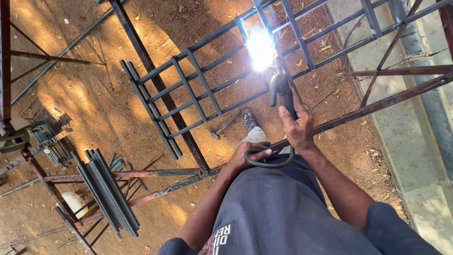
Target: The person uses a welding electrode holder to join metal bars on a grid-like frame, moving between different joints to apply spots of weld by hand.
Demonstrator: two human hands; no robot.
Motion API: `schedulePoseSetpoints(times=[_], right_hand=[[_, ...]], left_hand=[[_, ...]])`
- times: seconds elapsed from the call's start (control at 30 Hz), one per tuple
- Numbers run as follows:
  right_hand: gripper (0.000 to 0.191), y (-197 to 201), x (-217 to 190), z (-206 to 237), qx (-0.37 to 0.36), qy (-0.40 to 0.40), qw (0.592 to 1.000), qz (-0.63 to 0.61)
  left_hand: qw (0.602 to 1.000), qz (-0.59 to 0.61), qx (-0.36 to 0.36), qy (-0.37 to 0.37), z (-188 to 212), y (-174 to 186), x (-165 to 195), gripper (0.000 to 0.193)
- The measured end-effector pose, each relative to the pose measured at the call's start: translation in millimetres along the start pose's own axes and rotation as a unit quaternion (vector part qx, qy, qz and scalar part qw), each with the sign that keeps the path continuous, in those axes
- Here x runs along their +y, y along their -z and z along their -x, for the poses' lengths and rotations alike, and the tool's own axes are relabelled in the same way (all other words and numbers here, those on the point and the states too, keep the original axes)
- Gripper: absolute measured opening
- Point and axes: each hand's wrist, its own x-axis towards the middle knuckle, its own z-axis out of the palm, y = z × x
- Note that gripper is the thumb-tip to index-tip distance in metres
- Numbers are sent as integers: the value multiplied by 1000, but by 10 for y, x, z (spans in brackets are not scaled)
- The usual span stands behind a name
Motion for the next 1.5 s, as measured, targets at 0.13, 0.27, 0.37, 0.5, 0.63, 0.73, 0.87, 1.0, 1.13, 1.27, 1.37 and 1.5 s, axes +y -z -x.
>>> schedulePoseSetpoints(times=[0.13,0.27,0.37,0.5,0.63,0.73,0.87,1.0,1.13,1.27,1.37,1.5], right_hand=[[62,23,-1,0,1,-13,1000,3],[63,62,-8,10,-2,-53,998,28],[62,84,-12,9,3,-16,999,38],[63,96,-30,2,-4,-40,999,20],[64,113,-51,-10,-11,-18,1000,6],[61,131,-75,-5,-11,54,998,16],[64,104,-133,-8,-13,-16,1000,11],[64,101,-216,-12,-22,-69,997,-9],[62,98,-253,0,-23,51,998,-36],[60,79,-179,29,-17,19,1000,12],[57,59,-95,49,-2,-66,997,-34],[52,207,-86,137,27,-31,999,8]], left_hand=[[1000,-8,-2,5,-4,2,66,54],[1000,-5,-1,21,-12,-32,95,54],[1000,0,1,24,-24,-57,85,52],[1000,1,3,4,-54,-76,51,49],[1000,-14,5,-13,-63,-92,17,48],[1000,-8,13,-24,-44,-97,3,49],[1000,-11,7,1,-13,-86,18,50],[1000,-3,11,9,25,-70,64,51],[999,11,8,42,56,-52,89,53],[1000,-15,6,8,56,-61,23,52],[998,-19,6,-55,48,-73,-95,50],[999,-23,5,-23,87,-141,-263,51]])
